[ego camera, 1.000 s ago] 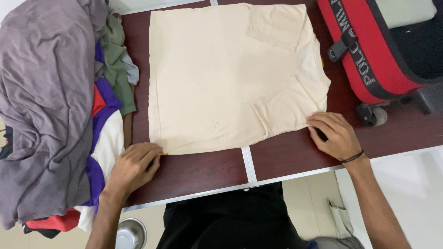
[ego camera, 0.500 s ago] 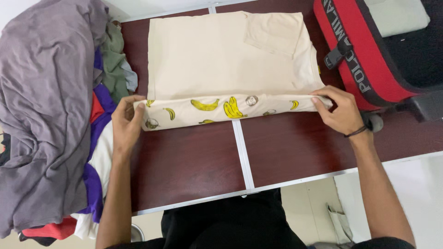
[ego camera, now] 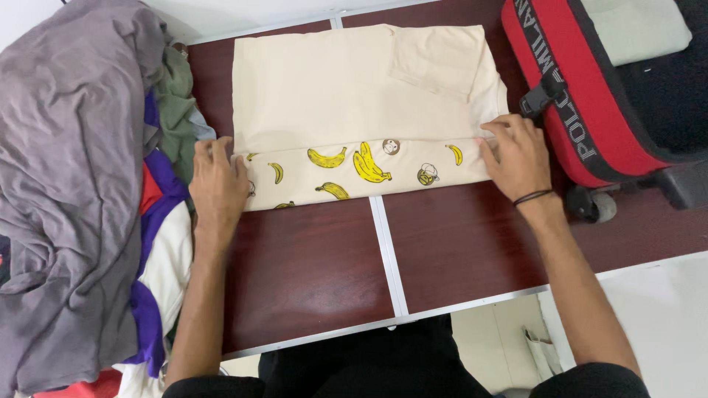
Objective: The person folds a light-colored t-shirt on a wooden table, smoothing it out and folding it into a compact rectangle before placing it into a red suitcase. The person then unfolds a cream-colored t-shirt with a banana print, smooths it out, and begins folding it.
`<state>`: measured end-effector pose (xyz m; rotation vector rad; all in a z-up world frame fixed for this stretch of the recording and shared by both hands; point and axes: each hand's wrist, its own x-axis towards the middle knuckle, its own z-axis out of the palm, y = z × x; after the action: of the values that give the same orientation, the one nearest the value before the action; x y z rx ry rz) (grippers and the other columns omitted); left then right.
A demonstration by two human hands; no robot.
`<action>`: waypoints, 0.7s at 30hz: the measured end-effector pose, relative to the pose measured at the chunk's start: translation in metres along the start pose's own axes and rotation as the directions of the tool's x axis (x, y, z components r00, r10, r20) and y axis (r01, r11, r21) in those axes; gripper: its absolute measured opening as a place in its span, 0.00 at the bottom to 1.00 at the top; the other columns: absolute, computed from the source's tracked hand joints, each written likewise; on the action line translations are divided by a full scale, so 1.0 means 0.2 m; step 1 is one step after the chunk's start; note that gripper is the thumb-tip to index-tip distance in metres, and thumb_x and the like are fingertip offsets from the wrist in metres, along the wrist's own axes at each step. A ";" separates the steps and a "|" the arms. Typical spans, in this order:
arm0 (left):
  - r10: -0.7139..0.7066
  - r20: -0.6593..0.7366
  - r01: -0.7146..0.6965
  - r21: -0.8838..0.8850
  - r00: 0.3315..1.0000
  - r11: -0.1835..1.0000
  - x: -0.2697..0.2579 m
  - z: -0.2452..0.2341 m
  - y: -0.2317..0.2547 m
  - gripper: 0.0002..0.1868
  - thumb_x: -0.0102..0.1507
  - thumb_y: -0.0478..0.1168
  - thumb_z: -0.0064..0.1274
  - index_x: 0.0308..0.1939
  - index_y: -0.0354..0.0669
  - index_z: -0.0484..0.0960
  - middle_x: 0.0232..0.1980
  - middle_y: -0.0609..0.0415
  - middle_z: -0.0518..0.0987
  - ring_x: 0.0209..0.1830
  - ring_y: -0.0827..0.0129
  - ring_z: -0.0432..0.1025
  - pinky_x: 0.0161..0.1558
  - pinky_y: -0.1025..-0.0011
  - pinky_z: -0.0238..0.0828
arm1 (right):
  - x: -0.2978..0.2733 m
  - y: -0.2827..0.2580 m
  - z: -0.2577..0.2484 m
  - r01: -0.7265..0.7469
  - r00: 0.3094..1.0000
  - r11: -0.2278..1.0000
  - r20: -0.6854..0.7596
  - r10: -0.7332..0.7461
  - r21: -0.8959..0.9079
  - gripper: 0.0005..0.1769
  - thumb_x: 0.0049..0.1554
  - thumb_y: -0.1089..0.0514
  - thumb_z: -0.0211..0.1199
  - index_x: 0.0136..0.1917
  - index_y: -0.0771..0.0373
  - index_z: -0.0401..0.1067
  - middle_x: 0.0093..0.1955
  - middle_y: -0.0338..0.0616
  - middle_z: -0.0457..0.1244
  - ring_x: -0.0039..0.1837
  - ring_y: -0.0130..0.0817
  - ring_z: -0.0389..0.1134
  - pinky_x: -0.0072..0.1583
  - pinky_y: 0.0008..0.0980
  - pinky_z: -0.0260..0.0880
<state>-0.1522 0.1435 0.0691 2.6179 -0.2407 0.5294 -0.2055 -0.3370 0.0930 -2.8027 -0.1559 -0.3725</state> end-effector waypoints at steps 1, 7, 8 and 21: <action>0.031 -0.025 -0.028 0.102 0.999 0.994 0.00 0.01 0.05 0.18 0.66 0.34 0.56 0.60 0.33 0.77 0.62 0.35 0.76 0.60 0.47 0.72 0.57 0.53 0.70 | -0.02 -0.05 0.01 0.013 1.000 0.999 -0.014 -0.014 -0.045 0.16 0.64 0.56 0.62 0.64 0.63 0.75 0.65 0.50 0.64 0.66 0.51 0.63 0.67 0.50 0.63; 0.474 0.253 -0.425 -0.227 0.843 0.876 -0.01 0.32 0.51 0.24 0.70 0.42 0.49 0.69 0.38 0.72 0.73 0.41 0.69 0.75 0.48 0.61 0.73 0.48 0.55 | -0.13 -0.27 0.22 0.068 0.991 0.995 0.121 -0.060 -0.066 0.29 0.68 0.43 0.48 0.78 0.54 0.61 0.82 0.58 0.48 0.82 0.59 0.43 0.74 0.72 0.35; 0.538 0.283 -0.481 -0.249 0.794 0.840 -0.02 0.37 0.58 0.25 0.71 0.45 0.47 0.72 0.42 0.69 0.75 0.44 0.67 0.78 0.49 0.58 0.75 0.48 0.51 | -0.13 -0.26 0.23 0.055 0.989 0.997 0.142 -0.046 -0.058 0.30 0.68 0.42 0.47 0.80 0.53 0.58 0.83 0.56 0.46 0.83 0.57 0.41 0.75 0.72 0.33; 0.608 0.337 -0.581 -0.189 0.719 0.792 -0.06 0.56 0.75 0.32 0.74 0.58 0.34 0.80 0.57 0.57 0.83 0.59 0.52 0.84 0.60 0.43 0.80 0.48 0.35 | -0.13 -0.08 0.22 -0.033 0.991 0.993 0.126 0.048 -0.116 0.33 0.67 0.44 0.46 0.82 0.52 0.54 0.85 0.55 0.42 0.85 0.55 0.39 0.77 0.71 0.31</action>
<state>-0.1646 -0.0400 0.0322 2.5113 -1.2439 0.1821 -0.2223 -0.3100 0.0507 -2.9379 -0.1089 -0.1971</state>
